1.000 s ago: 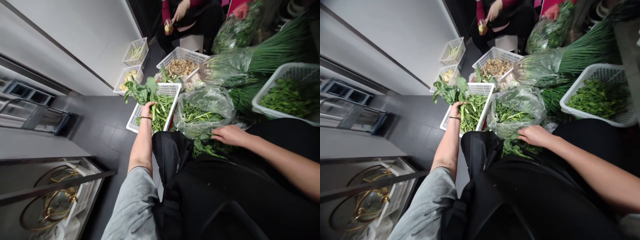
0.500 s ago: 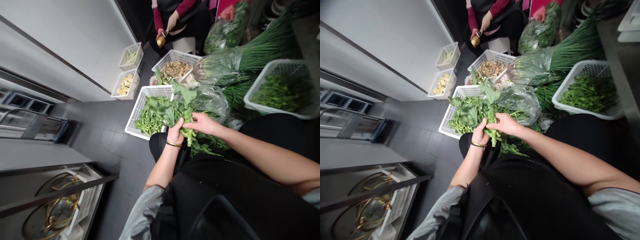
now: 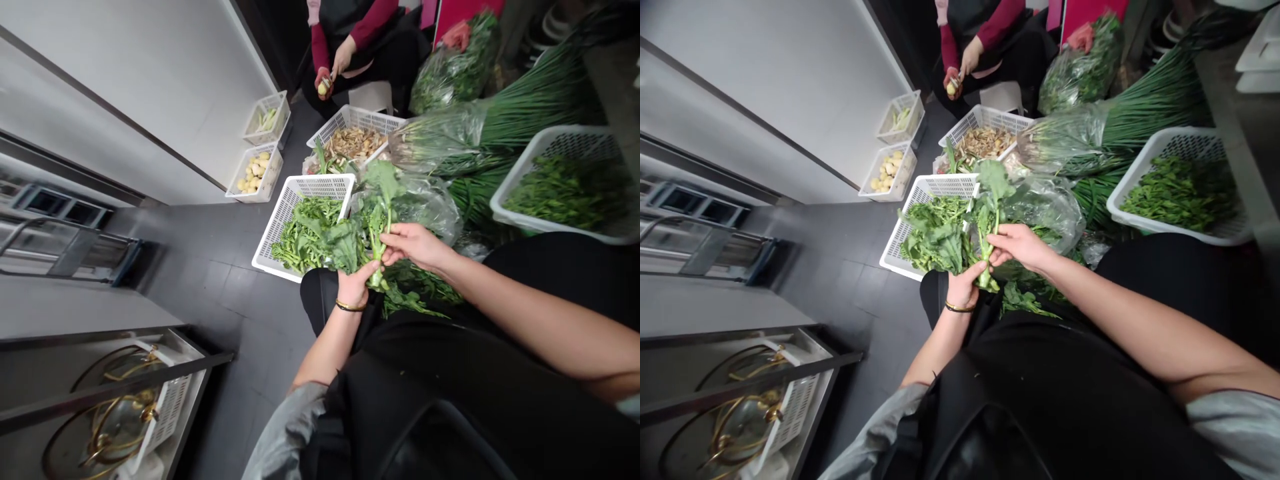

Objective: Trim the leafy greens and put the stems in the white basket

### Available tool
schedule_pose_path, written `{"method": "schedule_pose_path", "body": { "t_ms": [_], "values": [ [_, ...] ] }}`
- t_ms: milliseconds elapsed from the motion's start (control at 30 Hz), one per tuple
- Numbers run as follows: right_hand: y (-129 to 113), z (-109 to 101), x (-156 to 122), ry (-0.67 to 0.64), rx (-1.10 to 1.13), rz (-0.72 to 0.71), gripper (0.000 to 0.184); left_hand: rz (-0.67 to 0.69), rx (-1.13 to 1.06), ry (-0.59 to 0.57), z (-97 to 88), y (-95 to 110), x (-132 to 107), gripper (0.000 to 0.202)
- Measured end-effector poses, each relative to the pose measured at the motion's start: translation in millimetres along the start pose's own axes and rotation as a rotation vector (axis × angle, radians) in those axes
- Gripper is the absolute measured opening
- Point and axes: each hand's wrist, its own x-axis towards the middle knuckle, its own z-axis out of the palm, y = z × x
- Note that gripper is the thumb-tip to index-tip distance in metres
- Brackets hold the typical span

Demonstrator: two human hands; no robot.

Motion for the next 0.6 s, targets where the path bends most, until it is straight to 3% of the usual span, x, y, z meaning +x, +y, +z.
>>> {"method": "schedule_pose_path", "body": {
  "t_ms": [133,200,467,533,600],
  "values": [
    [16,1,-19,0.160,-0.398,-0.290,0.038,0.095,-0.051,0.189,-2.6,-5,12,0.029],
    [21,-3,-25,0.203,-0.529,-0.370,0.034,0.081,-0.043,0.190,-4.3,-7,14,0.028],
    [-6,-18,-6,0.079,-0.539,-0.060,0.046,0.150,0.278,0.010,-7.3,-5,-6,0.027],
    [-8,-13,-5,0.145,-0.484,-0.057,0.047,0.135,0.190,0.000,-2.5,-5,-8,0.025],
    [-3,-7,-9,0.281,-0.484,-0.147,0.045,0.093,0.066,0.005,4.3,-7,-9,0.023]
  ]
}}
